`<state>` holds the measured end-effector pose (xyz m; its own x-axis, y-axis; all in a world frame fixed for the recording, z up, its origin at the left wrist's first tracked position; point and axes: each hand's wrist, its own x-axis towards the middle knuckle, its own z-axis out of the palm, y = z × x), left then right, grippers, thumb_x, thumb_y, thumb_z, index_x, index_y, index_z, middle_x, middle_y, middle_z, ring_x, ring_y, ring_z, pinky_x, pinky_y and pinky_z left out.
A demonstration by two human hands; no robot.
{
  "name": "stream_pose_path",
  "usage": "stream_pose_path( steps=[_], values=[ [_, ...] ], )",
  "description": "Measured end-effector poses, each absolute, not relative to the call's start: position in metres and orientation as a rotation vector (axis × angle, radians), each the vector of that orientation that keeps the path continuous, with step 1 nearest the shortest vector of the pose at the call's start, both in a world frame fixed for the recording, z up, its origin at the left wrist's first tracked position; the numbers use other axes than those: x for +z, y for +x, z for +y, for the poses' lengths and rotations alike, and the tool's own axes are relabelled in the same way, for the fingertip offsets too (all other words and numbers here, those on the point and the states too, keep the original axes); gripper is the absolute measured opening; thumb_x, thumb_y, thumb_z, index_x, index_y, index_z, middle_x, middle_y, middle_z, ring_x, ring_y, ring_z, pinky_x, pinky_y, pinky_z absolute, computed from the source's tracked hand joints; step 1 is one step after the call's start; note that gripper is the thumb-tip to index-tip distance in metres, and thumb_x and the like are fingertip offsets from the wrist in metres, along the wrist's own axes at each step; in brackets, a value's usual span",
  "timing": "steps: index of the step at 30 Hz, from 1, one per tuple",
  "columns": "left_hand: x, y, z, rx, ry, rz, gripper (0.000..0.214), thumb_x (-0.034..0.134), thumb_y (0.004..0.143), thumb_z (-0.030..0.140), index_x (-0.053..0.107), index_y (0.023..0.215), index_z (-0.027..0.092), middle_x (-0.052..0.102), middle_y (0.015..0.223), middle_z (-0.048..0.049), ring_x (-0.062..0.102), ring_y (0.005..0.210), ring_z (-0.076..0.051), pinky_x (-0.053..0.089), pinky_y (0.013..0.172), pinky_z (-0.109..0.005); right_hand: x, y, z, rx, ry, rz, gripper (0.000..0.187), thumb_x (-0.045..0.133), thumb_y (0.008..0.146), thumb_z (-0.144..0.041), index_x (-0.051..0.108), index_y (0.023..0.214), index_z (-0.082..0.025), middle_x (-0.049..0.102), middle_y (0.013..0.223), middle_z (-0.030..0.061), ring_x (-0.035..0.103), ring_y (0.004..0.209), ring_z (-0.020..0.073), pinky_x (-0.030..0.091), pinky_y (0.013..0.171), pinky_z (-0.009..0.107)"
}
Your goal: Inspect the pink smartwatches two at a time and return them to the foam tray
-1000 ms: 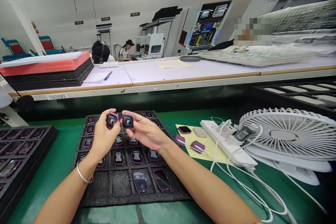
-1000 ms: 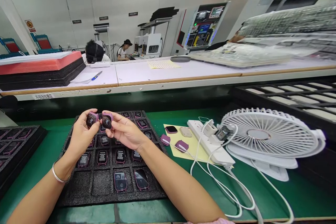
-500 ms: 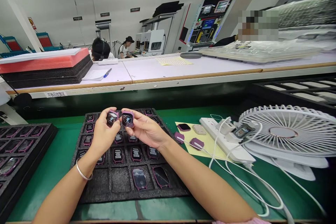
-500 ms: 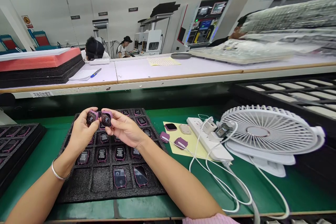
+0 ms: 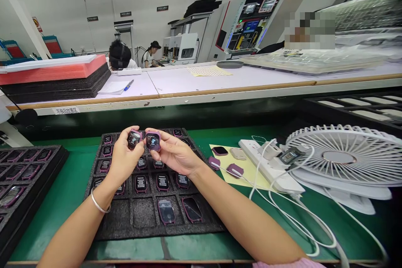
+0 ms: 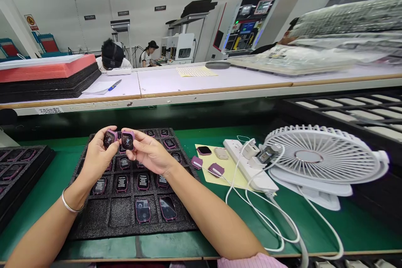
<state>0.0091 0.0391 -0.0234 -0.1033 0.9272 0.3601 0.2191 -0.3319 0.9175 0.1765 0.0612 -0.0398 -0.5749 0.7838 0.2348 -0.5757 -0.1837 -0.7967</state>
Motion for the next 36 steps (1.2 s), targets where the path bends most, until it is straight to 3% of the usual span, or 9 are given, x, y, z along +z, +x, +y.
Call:
stream_pose_path(
  steps=[22, 36],
  values=[
    [-0.0208, 0.0099, 0.0379, 1.473, 1.588, 1.309, 0.043, 0.065, 0.073, 0.029, 0.060, 0.115, 0.017, 0.065, 0.096, -0.0033, 0.059, 0.080, -0.015, 0.047, 0.075, -0.027, -0.0400, 0.1777, 0.0615, 1.864, -0.299, -1.169, 0.043, 0.077, 0.079, -0.031, 0.067, 0.120, -0.023, 0.065, 0.102, 0.0045, 0.052, 0.066, 0.0125, 0.042, 0.062, 0.028],
    [-0.0246, 0.0087, 0.0405, 1.461, 1.554, 1.264, 0.045, 0.065, 0.074, 0.026, 0.059, 0.117, 0.016, 0.065, 0.100, -0.0047, 0.061, 0.086, -0.016, 0.048, 0.080, -0.028, -0.0395, 0.1780, 0.0621, 1.873, -0.277, -1.164, 0.041, 0.077, 0.081, -0.029, 0.068, 0.119, -0.022, 0.065, 0.104, 0.0050, 0.053, 0.066, 0.0112, 0.042, 0.062, 0.027]
  ],
)
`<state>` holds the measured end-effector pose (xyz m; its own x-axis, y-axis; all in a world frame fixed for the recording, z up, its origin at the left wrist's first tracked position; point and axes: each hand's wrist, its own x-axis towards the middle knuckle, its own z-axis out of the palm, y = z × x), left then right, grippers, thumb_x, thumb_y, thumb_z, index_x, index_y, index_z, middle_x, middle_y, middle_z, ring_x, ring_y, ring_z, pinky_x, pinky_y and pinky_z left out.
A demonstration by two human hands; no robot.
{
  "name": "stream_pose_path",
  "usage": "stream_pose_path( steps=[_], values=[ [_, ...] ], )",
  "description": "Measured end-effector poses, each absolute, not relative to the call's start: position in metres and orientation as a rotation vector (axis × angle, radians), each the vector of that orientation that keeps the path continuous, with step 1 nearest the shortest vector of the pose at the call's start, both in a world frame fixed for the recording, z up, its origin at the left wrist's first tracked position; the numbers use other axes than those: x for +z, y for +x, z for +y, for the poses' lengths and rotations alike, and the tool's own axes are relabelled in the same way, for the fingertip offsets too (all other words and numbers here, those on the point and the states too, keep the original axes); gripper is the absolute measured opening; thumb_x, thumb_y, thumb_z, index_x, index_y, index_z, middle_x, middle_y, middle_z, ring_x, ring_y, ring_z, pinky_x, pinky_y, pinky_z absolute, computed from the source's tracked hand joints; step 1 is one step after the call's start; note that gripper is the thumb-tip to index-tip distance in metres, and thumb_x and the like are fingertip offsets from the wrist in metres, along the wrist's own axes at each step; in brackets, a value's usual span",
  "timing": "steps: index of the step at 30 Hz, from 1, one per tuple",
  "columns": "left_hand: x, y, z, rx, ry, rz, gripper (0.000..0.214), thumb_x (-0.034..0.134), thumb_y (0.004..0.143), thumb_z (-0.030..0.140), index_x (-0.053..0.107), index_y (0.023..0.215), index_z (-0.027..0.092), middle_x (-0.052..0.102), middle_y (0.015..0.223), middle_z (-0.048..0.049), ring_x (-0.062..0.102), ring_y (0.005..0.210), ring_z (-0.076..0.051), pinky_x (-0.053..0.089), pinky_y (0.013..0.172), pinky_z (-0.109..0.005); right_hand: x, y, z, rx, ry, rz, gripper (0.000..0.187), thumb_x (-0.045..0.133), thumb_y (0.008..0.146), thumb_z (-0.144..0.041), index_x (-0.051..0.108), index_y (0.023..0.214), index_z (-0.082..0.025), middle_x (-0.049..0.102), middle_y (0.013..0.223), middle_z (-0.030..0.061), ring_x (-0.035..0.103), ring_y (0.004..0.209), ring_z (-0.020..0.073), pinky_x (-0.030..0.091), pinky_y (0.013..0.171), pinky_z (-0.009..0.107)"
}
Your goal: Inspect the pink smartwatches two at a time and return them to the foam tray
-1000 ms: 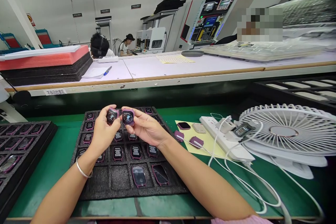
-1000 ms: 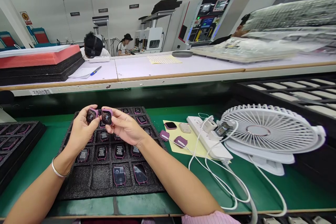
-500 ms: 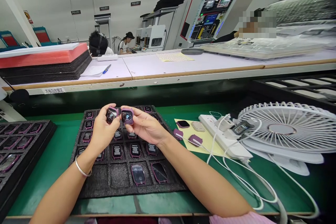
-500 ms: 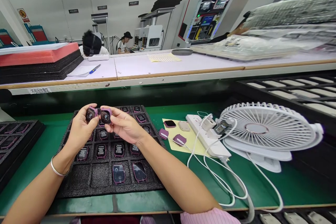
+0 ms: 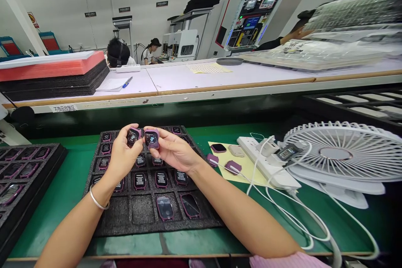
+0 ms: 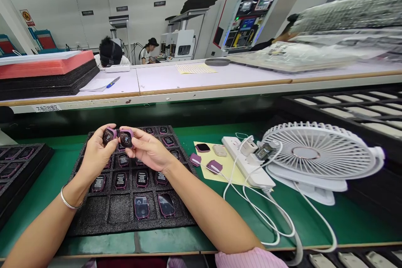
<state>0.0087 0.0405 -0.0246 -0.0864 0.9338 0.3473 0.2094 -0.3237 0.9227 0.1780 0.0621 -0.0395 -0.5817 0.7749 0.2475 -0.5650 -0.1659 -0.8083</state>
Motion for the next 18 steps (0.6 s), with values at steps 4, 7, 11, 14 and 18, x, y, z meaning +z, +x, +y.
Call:
stream_pose_path(
  steps=[4, 7, 11, 14, 18],
  values=[
    [-0.025, 0.009, 0.042, 1.491, 1.528, 1.212, 0.046, 0.067, 0.074, 0.028, 0.058, 0.118, 0.017, 0.063, 0.101, -0.0048, 0.060, 0.087, -0.016, 0.048, 0.082, -0.029, -0.038, 0.178, 0.062, 1.887, -0.256, -1.143, 0.041, 0.078, 0.080, -0.030, 0.068, 0.120, -0.023, 0.066, 0.100, 0.0032, 0.056, 0.066, 0.0117, 0.043, 0.062, 0.026],
    [-0.025, 0.008, 0.043, 1.487, 1.547, 1.224, 0.045, 0.067, 0.074, 0.029, 0.059, 0.116, 0.016, 0.063, 0.098, -0.0041, 0.059, 0.085, -0.015, 0.047, 0.080, -0.028, -0.039, 0.178, 0.062, 1.890, -0.262, -1.136, 0.042, 0.079, 0.080, -0.030, 0.069, 0.119, -0.023, 0.067, 0.098, 0.0029, 0.056, 0.066, 0.0119, 0.043, 0.061, 0.026],
    [-0.027, 0.006, 0.046, 1.456, 1.562, 1.266, 0.041, 0.066, 0.073, 0.024, 0.061, 0.113, 0.016, 0.064, 0.095, -0.0029, 0.058, 0.082, -0.014, 0.046, 0.076, -0.026, -0.040, 0.177, 0.064, 1.887, -0.272, -1.126, 0.040, 0.078, 0.079, -0.027, 0.069, 0.118, -0.022, 0.067, 0.100, 0.0034, 0.055, 0.066, 0.0109, 0.045, 0.062, 0.026],
    [-0.030, 0.005, 0.052, 1.439, 1.418, 1.235, 0.043, 0.069, 0.071, 0.023, 0.061, 0.112, 0.015, 0.063, 0.094, -0.0024, 0.057, 0.075, -0.011, 0.046, 0.068, -0.023, -0.043, 0.175, 0.069, 1.891, -0.351, -1.072, 0.041, 0.076, 0.081, -0.024, 0.066, 0.120, -0.021, 0.069, 0.099, 0.0036, 0.060, 0.070, 0.0124, 0.048, 0.067, 0.027],
    [-0.032, 0.003, 0.059, 1.364, 1.122, 1.137, 0.058, 0.071, 0.073, 0.029, 0.051, 0.126, 0.014, 0.063, 0.087, -0.0007, 0.049, 0.051, -0.006, 0.040, 0.050, -0.020, -0.047, 0.175, 0.078, 1.869, -0.523, -1.021, 0.034, 0.070, 0.084, -0.024, 0.062, 0.117, -0.019, 0.071, 0.096, 0.0069, 0.066, 0.072, 0.0168, 0.048, 0.065, 0.029]
  ],
)
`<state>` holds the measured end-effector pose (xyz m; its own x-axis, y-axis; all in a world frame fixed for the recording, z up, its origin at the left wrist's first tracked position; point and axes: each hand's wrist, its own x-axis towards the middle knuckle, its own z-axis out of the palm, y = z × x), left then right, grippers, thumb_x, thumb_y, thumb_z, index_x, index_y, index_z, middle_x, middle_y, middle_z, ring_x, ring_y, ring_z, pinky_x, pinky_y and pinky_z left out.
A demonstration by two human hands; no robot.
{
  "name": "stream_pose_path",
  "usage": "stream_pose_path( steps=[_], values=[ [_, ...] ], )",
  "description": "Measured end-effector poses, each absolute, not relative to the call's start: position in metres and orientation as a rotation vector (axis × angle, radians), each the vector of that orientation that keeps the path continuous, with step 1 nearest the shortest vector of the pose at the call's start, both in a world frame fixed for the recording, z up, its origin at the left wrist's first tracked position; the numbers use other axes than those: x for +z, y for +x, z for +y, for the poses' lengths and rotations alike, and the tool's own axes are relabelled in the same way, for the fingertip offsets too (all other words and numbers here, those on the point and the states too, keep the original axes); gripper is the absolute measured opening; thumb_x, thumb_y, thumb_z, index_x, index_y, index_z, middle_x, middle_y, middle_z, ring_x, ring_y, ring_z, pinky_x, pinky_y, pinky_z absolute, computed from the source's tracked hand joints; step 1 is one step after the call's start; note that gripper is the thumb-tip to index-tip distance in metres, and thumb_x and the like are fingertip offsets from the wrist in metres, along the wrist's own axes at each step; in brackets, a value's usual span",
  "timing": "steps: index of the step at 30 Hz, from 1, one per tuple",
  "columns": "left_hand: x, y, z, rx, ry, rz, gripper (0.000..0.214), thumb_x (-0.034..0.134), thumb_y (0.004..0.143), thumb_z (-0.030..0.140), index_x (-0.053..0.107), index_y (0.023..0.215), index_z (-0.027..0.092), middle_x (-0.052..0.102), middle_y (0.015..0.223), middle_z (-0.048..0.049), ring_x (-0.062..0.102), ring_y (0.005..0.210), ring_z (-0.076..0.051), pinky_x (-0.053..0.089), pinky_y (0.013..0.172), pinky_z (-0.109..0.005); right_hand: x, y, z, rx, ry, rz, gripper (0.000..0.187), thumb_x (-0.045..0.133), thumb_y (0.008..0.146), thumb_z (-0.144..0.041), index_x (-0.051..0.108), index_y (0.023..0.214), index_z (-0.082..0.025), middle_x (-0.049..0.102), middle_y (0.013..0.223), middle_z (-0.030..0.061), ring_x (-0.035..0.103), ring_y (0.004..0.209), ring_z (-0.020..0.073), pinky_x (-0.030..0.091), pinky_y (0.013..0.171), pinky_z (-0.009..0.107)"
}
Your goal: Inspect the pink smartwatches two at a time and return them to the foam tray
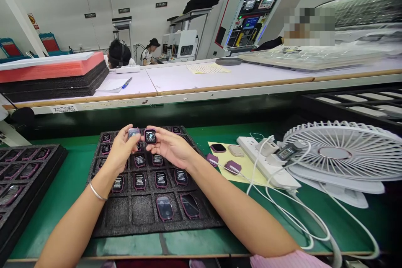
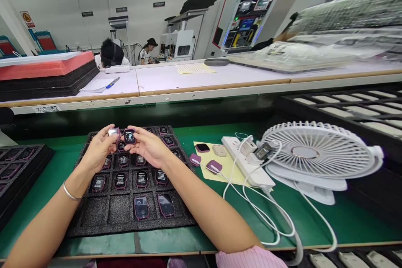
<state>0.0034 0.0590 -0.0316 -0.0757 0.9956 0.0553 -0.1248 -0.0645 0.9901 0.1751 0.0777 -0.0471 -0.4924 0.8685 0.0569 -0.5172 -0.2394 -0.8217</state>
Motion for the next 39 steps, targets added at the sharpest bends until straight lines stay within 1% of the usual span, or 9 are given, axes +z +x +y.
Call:
stream_pose_path(
  steps=[4, 9, 14, 17, 19, 22, 28, 35, 39],
  values=[
    [-0.031, 0.002, 0.061, 1.339, 1.020, 0.966, 0.060, 0.068, 0.078, 0.039, 0.050, 0.129, 0.014, 0.065, 0.080, -0.0016, 0.059, 0.052, -0.010, 0.046, 0.049, -0.022, -0.047, 0.177, 0.080, 1.785, -0.561, -1.050, 0.026, 0.068, 0.085, -0.027, 0.063, 0.109, -0.018, 0.069, 0.089, 0.0048, 0.062, 0.064, 0.0135, 0.045, 0.059, 0.026],
    [-0.028, 0.002, 0.057, 1.348, 1.033, 0.875, 0.055, 0.071, 0.075, 0.043, 0.057, 0.120, 0.014, 0.067, 0.081, -0.0030, 0.067, 0.056, -0.015, 0.056, 0.055, -0.028, -0.042, 0.178, 0.076, 1.698, -0.503, -1.132, 0.032, 0.072, 0.082, -0.034, 0.063, 0.110, -0.021, 0.064, 0.089, 0.0012, 0.060, 0.063, 0.0118, 0.043, 0.057, 0.025],
    [-0.025, 0.003, 0.053, 1.362, 1.079, 0.831, 0.055, 0.071, 0.074, 0.038, 0.057, 0.123, 0.016, 0.069, 0.089, -0.0032, 0.070, 0.059, -0.016, 0.058, 0.058, -0.028, -0.038, 0.179, 0.072, 1.669, -0.472, -1.182, 0.034, 0.071, 0.081, -0.029, 0.061, 0.114, -0.022, 0.063, 0.086, 0.0002, 0.059, 0.063, 0.0125, 0.044, 0.058, 0.027],
    [-0.024, 0.003, 0.052, 1.353, 1.099, 0.828, 0.056, 0.070, 0.076, 0.036, 0.055, 0.126, 0.017, 0.068, 0.084, -0.0023, 0.070, 0.060, -0.016, 0.058, 0.060, -0.029, -0.037, 0.180, 0.071, 1.656, -0.470, -1.199, 0.034, 0.069, 0.078, -0.021, 0.061, 0.111, -0.022, 0.062, 0.085, -0.0005, 0.058, 0.062, 0.0120, 0.044, 0.058, 0.027],
    [-0.024, 0.003, 0.052, 1.349, 1.120, 0.832, 0.051, 0.069, 0.076, 0.034, 0.057, 0.122, 0.016, 0.068, 0.082, -0.0019, 0.070, 0.060, -0.016, 0.059, 0.060, -0.029, -0.037, 0.181, 0.071, 1.638, -0.471, -1.216, 0.036, 0.068, 0.075, -0.017, 0.062, 0.110, -0.022, 0.062, 0.085, -0.0008, 0.059, 0.062, 0.0114, 0.044, 0.058, 0.027],
    [-0.025, 0.003, 0.051, 1.353, 1.173, 0.838, 0.043, 0.070, 0.075, 0.029, 0.059, 0.115, 0.017, 0.068, 0.088, -0.0019, 0.071, 0.061, -0.016, 0.060, 0.061, -0.029, -0.039, 0.181, 0.072, 1.591, -0.482, -1.248, 0.039, 0.066, 0.073, -0.013, 0.062, 0.111, -0.021, 0.062, 0.084, -0.0012, 0.059, 0.062, 0.0113, 0.044, 0.058, 0.026],
    [-0.027, 0.003, 0.050, 1.343, 1.238, 0.862, 0.039, 0.068, 0.073, 0.022, 0.059, 0.110, 0.017, 0.067, 0.092, -0.0013, 0.072, 0.063, -0.015, 0.062, 0.064, -0.030, -0.042, 0.179, 0.073, 1.546, -0.508, -1.266, 0.037, 0.067, 0.075, -0.015, 0.062, 0.111, -0.021, 0.062, 0.085, -0.0017, 0.060, 0.062, 0.0105, 0.045, 0.057, 0.026],
    [-0.027, 0.003, 0.049, 1.337, 1.260, 0.870, 0.035, 0.066, 0.073, 0.021, 0.058, 0.107, 0.018, 0.066, 0.094, -0.0006, 0.072, 0.062, -0.015, 0.062, 0.064, -0.029, -0.041, 0.179, 0.073, 1.531, -0.523, -1.268, 0.035, 0.072, 0.077, -0.023, 0.062, 0.110, -0.021, 0.062, 0.085, -0.0016, 0.057, 0.059, 0.0094, 0.045, 0.055, 0.025],
    [-0.026, 0.004, 0.047, 1.345, 1.278, 0.887, 0.035, 0.066, 0.073, 0.021, 0.058, 0.107, 0.018, 0.066, 0.097, -0.0016, 0.072, 0.062, -0.015, 0.062, 0.064, -0.030, -0.040, 0.179, 0.072, 1.520, -0.525, -1.280, 0.034, 0.071, 0.076, -0.022, 0.062, 0.108, -0.021, 0.061, 0.085, -0.0018, 0.056, 0.058, 0.0092, 0.045, 0.055, 0.025]
  ],
)
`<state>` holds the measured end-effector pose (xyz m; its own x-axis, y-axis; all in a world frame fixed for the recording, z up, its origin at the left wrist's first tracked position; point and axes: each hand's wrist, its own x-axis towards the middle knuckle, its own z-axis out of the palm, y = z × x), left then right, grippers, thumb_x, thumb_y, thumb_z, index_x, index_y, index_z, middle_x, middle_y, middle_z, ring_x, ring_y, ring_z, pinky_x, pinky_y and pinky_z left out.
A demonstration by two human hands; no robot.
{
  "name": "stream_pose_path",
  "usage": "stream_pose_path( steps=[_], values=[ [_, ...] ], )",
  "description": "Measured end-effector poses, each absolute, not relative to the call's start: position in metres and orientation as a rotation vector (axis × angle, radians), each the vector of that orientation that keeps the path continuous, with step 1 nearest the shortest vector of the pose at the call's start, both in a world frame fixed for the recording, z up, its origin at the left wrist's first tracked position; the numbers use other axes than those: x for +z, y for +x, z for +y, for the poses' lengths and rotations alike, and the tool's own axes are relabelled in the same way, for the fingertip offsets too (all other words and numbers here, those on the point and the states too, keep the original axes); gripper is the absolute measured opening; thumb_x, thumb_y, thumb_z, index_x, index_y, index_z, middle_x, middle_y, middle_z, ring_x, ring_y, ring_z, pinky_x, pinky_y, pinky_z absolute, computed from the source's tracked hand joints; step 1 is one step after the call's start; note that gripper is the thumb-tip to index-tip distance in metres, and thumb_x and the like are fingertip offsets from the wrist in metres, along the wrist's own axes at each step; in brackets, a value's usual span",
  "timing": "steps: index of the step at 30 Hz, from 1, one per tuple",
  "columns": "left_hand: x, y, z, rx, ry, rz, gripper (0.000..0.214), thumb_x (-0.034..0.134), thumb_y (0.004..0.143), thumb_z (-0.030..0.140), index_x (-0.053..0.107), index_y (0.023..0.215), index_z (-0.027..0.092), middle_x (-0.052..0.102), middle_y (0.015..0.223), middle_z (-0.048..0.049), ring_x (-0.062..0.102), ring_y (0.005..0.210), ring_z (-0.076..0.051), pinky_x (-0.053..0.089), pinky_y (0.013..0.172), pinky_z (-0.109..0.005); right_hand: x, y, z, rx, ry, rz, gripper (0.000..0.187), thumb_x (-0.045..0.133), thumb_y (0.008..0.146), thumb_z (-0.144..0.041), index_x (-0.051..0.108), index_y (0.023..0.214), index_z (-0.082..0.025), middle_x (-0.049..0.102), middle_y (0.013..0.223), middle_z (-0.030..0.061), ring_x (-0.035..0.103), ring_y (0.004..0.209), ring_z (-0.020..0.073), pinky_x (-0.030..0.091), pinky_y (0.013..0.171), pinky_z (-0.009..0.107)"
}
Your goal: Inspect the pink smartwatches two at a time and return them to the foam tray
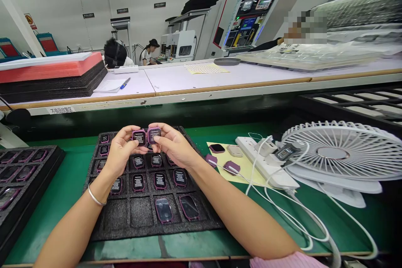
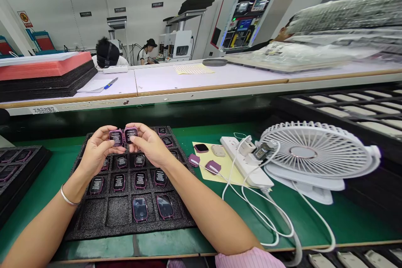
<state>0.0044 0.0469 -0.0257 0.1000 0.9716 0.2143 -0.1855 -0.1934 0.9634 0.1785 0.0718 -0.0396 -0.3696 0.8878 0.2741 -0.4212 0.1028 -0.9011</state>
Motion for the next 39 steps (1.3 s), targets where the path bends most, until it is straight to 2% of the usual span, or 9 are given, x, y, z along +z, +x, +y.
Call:
stream_pose_path(
  steps=[7, 17, 27, 31, 36, 39],
  values=[
    [-0.0248, 0.0061, 0.0484, 1.360, 1.278, 0.917, 0.036, 0.068, 0.070, 0.021, 0.058, 0.104, 0.018, 0.066, 0.098, -0.0025, 0.071, 0.060, -0.014, 0.063, 0.062, -0.030, -0.0366, 0.1784, 0.0690, 1.505, -0.527, -1.301, 0.040, 0.068, 0.070, -0.015, 0.061, 0.108, -0.021, 0.061, 0.085, -0.0011, 0.055, 0.060, 0.0105, 0.045, 0.056, 0.027],
    [-0.0260, 0.0063, 0.0489, 1.366, 1.279, 0.932, 0.035, 0.071, 0.071, 0.025, 0.057, 0.102, 0.018, 0.066, 0.095, -0.0025, 0.070, 0.057, -0.013, 0.062, 0.059, -0.029, -0.0377, 0.1775, 0.0687, 1.491, -0.517, -1.317, 0.040, 0.067, 0.070, -0.014, 0.061, 0.109, -0.021, 0.060, 0.087, -0.0009, 0.055, 0.060, 0.0096, 0.045, 0.058, 0.027],
    [-0.0237, 0.0063, 0.0471, 1.350, 1.259, 0.896, 0.038, 0.066, 0.066, 0.016, 0.057, 0.103, 0.018, 0.066, 0.098, -0.0022, 0.071, 0.062, -0.014, 0.063, 0.065, -0.031, -0.0387, 0.1772, 0.0707, 1.487, -0.501, -1.321, 0.044, 0.068, 0.068, -0.010, 0.061, 0.109, -0.023, 0.058, 0.096, 0.0003, 0.052, 0.063, 0.0092, 0.047, 0.059, 0.025],
    [-0.0249, 0.0074, 0.0475, 1.340, 1.275, 0.899, 0.040, 0.071, 0.066, 0.016, 0.058, 0.104, 0.019, 0.066, 0.101, -0.0032, 0.071, 0.062, -0.013, 0.063, 0.066, -0.031, -0.0416, 0.1764, 0.0725, 1.471, -0.524, -1.319, 0.041, 0.074, 0.070, -0.016, 0.061, 0.108, -0.022, 0.059, 0.092, -0.0001, 0.051, 0.062, 0.0090, 0.046, 0.056, 0.024],
    [-0.0243, 0.0058, 0.0469, 1.318, 1.214, 0.870, 0.030, 0.065, 0.079, 0.034, 0.061, 0.103, 0.017, 0.067, 0.091, -0.0030, 0.071, 0.059, -0.016, 0.062, 0.058, -0.031, -0.0427, 0.1761, 0.0731, 1.560, -0.527, -1.226, 0.030, 0.069, 0.082, -0.040, 0.063, 0.104, -0.020, 0.058, 0.081, -0.0013, 0.050, 0.052, 0.0079, 0.040, 0.050, 0.024],
    [-0.0240, 0.0044, 0.0470, 1.315, 1.206, 0.845, 0.030, 0.064, 0.079, 0.035, 0.062, 0.102, 0.016, 0.068, 0.091, -0.0032, 0.071, 0.060, -0.017, 0.062, 0.058, -0.032, -0.0413, 0.1764, 0.0718, 1.554, -0.529, -1.224, 0.031, 0.072, 0.080, -0.040, 0.064, 0.103, -0.020, 0.059, 0.082, -0.0014, 0.051, 0.053, 0.0083, 0.040, 0.050, 0.024]
  ],
)
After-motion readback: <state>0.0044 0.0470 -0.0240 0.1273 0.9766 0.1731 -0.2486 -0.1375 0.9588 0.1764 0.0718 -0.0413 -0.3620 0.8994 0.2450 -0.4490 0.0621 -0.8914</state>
